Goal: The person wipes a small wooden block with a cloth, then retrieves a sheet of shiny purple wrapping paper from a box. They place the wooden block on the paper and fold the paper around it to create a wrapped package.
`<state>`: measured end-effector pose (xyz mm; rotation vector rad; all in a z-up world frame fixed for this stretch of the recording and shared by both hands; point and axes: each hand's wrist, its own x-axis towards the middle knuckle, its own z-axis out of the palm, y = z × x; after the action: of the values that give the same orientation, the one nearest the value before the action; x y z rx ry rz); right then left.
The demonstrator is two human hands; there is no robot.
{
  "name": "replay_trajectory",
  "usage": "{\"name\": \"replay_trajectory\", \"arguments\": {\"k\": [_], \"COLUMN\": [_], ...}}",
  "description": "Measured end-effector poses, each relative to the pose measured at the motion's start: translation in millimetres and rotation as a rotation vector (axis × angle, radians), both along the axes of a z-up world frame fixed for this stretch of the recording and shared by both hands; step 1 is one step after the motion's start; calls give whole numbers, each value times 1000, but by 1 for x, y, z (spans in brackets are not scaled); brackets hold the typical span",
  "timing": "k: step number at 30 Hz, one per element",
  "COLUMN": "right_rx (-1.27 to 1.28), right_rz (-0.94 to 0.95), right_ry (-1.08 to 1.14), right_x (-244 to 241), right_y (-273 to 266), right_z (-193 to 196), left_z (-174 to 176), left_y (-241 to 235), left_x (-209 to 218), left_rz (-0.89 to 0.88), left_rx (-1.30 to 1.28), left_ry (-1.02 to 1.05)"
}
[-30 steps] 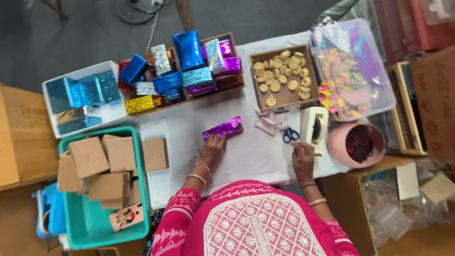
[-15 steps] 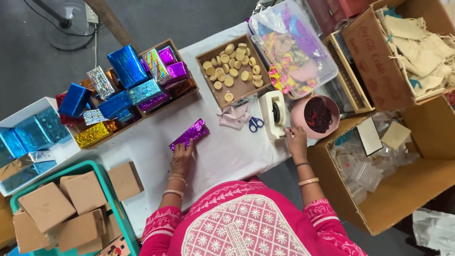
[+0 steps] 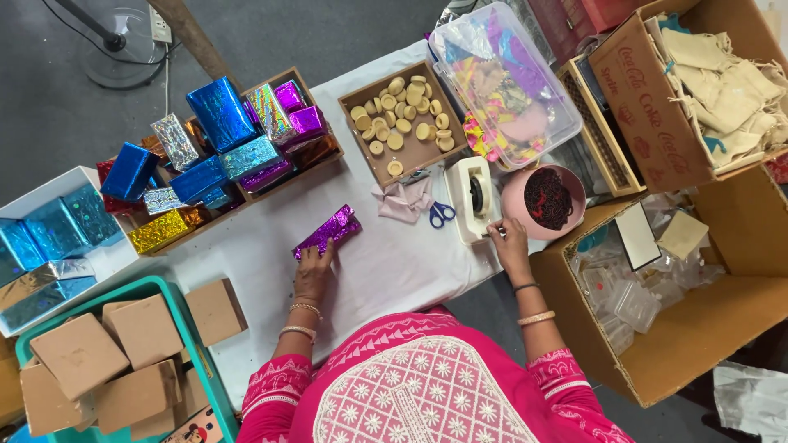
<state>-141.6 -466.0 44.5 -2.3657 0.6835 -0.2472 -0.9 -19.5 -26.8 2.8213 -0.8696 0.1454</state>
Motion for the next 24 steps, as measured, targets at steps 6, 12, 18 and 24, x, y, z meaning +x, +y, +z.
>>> {"name": "replay_trajectory", "arguments": {"k": [6, 12, 18, 24], "right_rx": [115, 264, 352, 589], "right_rz": [-100, -117, -215, -270], "right_ry": [26, -21, -18, -194], "right_x": [3, -10, -19, -36], "right_y": [11, 13, 22, 18], "right_z": [29, 17, 10, -39], "left_z": [5, 3, 4, 0], "left_y": [0, 1, 0, 1], "left_x": [-1, 0, -3, -1], "left_rz": [1, 5, 21, 14], "left_rx": [-28, -25, -27, 0], "left_ry": [1, 4, 20, 17]}}
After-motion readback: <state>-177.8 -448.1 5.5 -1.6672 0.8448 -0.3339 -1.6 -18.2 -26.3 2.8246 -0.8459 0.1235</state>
